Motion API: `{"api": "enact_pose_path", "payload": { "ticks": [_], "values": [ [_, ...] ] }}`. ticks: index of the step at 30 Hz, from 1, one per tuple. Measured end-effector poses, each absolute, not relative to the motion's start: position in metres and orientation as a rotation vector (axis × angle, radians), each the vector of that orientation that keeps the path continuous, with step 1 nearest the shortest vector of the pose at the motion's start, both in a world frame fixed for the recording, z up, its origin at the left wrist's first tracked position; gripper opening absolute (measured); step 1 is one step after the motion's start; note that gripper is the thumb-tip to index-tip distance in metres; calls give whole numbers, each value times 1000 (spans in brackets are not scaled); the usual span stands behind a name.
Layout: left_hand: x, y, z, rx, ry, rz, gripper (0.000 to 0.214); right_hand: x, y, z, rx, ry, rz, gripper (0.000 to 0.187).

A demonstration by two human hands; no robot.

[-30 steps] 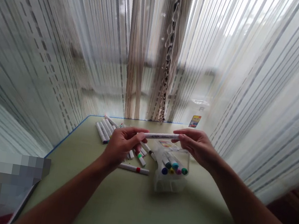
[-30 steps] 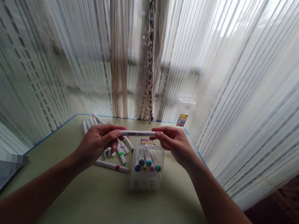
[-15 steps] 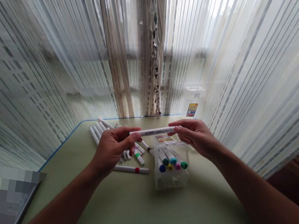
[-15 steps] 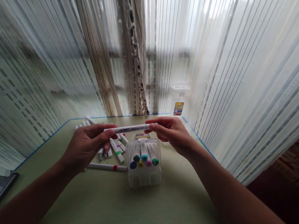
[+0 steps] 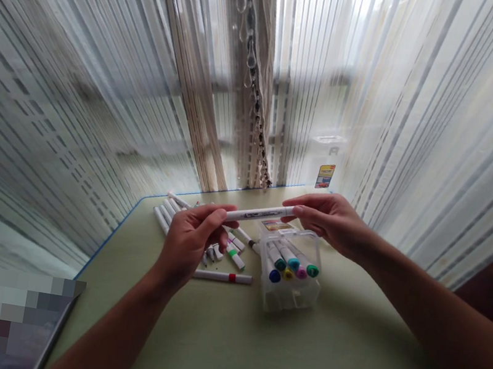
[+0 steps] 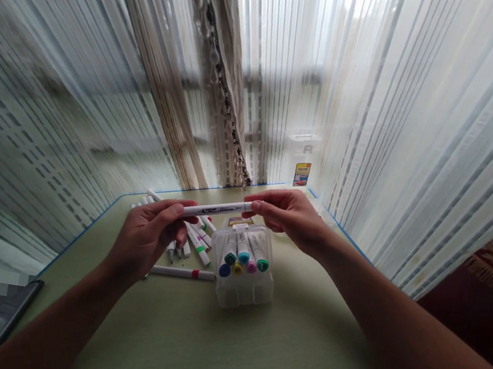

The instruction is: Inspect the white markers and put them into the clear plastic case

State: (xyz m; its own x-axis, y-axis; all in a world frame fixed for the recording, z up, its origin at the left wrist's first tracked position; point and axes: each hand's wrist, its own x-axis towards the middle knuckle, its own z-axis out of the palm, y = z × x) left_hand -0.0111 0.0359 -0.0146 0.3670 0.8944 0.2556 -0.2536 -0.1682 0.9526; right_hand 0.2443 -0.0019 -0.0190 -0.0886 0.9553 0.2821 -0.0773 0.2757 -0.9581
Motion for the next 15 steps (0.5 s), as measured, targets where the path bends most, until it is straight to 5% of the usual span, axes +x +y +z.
{"api": "enact_pose_path", "payload": {
  "ticks": [15],
  "values": [
    [-14, 36, -16, 1426, 635, 1088, 25, 248, -2, -18, -931, -1298, 1146, 33]
  ]
}}
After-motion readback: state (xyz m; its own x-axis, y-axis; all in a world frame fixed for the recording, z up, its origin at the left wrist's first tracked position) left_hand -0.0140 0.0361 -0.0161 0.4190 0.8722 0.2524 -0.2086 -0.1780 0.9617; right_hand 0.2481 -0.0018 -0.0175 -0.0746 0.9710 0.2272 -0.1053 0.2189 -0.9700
